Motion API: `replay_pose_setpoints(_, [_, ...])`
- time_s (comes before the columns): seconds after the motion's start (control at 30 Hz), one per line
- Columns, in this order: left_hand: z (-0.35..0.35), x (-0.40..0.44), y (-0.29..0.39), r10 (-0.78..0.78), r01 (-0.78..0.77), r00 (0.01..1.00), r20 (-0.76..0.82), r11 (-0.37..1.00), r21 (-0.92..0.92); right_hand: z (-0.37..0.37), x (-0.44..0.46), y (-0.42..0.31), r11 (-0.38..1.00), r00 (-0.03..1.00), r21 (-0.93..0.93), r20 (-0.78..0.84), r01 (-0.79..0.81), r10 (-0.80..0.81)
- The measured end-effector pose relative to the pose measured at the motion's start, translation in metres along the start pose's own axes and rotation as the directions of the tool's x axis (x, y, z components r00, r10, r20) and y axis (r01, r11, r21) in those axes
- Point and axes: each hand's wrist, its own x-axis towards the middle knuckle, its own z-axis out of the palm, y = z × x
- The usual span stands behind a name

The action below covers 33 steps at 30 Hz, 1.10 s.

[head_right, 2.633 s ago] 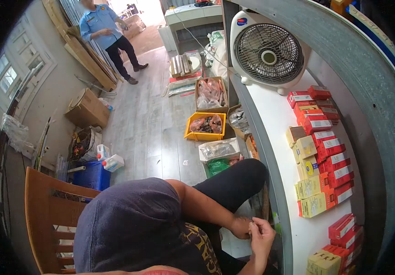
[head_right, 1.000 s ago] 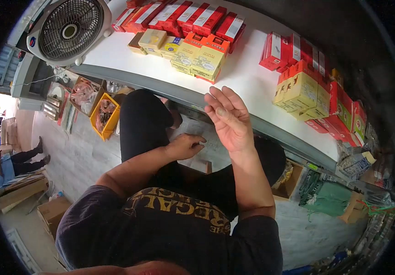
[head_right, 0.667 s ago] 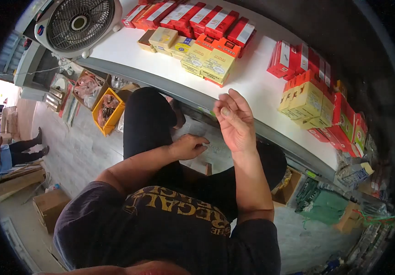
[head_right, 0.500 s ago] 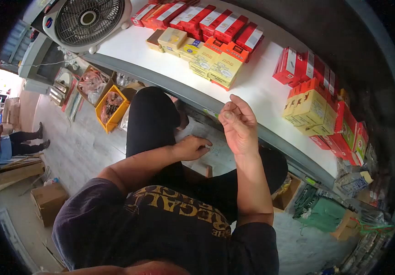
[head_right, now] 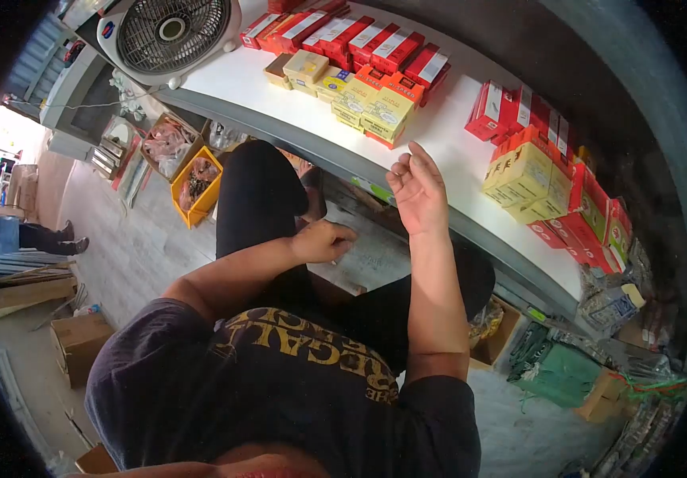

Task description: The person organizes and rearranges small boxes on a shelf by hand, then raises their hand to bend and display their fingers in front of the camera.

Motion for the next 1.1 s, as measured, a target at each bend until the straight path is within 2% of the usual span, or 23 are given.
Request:
replay_pose_setpoints(0.07, [-0.004, -0.006, 0.013, 0.000, -0.001, 0.999, 0.033, 0.999, 0.038, -0.004, 0.000, -0.003, 1.000, 0.999, -0.002, 0.042, -0.002, 0.002])
replay_pose_setpoints(0.17, [-0.004, -0.012, 0.026, 0.019, -0.020, 1.000, 0.020, 0.998, 0.063, 0.002, -0.004, -0.007, 0.996, 0.995, -0.087, -0.101, -0.019, 0.010])
replay_pose_setpoints(0.27, [-0.001, -0.015, 0.031, 0.060, -0.059, 0.998, -0.007, 0.996, 0.065, -0.007, -0.002, -0.010, 0.991, 0.998, -0.122, -0.052, -0.047, 0.041])
replay_pose_setpoints(0.33, [-0.003, -0.011, 0.029, 0.113, -0.113, 0.993, -0.045, 0.994, -0.004, -0.010, 0.000, -0.011, 0.988, 0.998, -0.146, -0.028, -0.058, 0.055])
replay_pose_setpoints(0.4, [-0.013, -0.002, 0.031, 0.144, -0.147, 0.987, -0.073, 0.988, -0.038, -0.007, 0.000, -0.010, 0.980, 0.995, -0.189, -0.086, -0.064, 0.049])
replay_pose_setpoints(0.5, [-0.041, 0.018, 0.035, 0.073, -0.167, 0.959, -0.276, 0.928, -0.333, -0.006, 0.007, -0.003, 0.972, 0.991, -0.225, -0.124, -0.072, 0.045])
replay_pose_setpoints(0.53, [-0.055, 0.025, 0.036, 0.077, -0.172, 0.959, -0.274, 0.924, -0.341, -0.008, 0.009, 0.000, 0.969, 0.990, -0.234, -0.136, -0.076, 0.044])
replay_pose_setpoints(0.63, [-0.109, 0.054, 0.043, -0.019, -0.241, 0.910, -0.415, 0.789, -0.565, -0.016, 0.016, 0.009, 0.964, 0.985, -0.252, -0.166, -0.079, 0.038])
replay_pose_setpoints(0.73, [-0.165, 0.085, 0.059, -0.128, -0.353, 0.813, -0.569, 0.669, -0.654, -0.026, 0.022, 0.018, 0.959, 0.981, -0.271, -0.191, -0.083, 0.031])
replay_pose_setpoints(0.77, [-0.181, 0.096, 0.062, -0.122, -0.362, 0.816, -0.565, 0.654, -0.664, -0.031, 0.022, 0.021, 0.947, 0.972, -0.309, -0.234, -0.083, 0.009])
replay_pose_setpoints(0.83, [-0.205, 0.117, 0.061, -0.186, -0.537, 0.671, -0.717, 0.545, -0.644, -0.036, 0.027, 0.020, 0.915, 0.950, -0.393, -0.310, -0.091, -0.039])
replay_pose_setpoints(0.87, [-0.210, 0.124, 0.053, -0.191, -0.548, 0.671, -0.716, 0.523, -0.653, -0.033, 0.030, 0.017, 0.905, 0.948, -0.415, -0.315, -0.091, -0.049])
replay_pose_setpoints(0.97, [-0.221, 0.137, 0.022, -0.282, -0.607, 0.559, -0.779, 0.501, -0.617, -0.026, 0.039, 0.003, 0.766, 0.910, -0.641, -0.344, -0.049, -0.230])
replay_pose_setpoints(1.0, [-0.222, 0.140, 0.012, -0.296, -0.613, 0.561, -0.773, 0.479, -0.628, -0.024, 0.044, -0.003, 0.750, 0.907, -0.659, -0.349, -0.058, -0.236])
replay_pose_setpoints(1.1, [-0.219, 0.136, -0.008, -0.432, -0.560, 0.514, -0.741, 0.486, -0.671, -0.017, 0.073, -0.024, 0.420, 0.887, -0.906, -0.149, 0.055, -0.437])
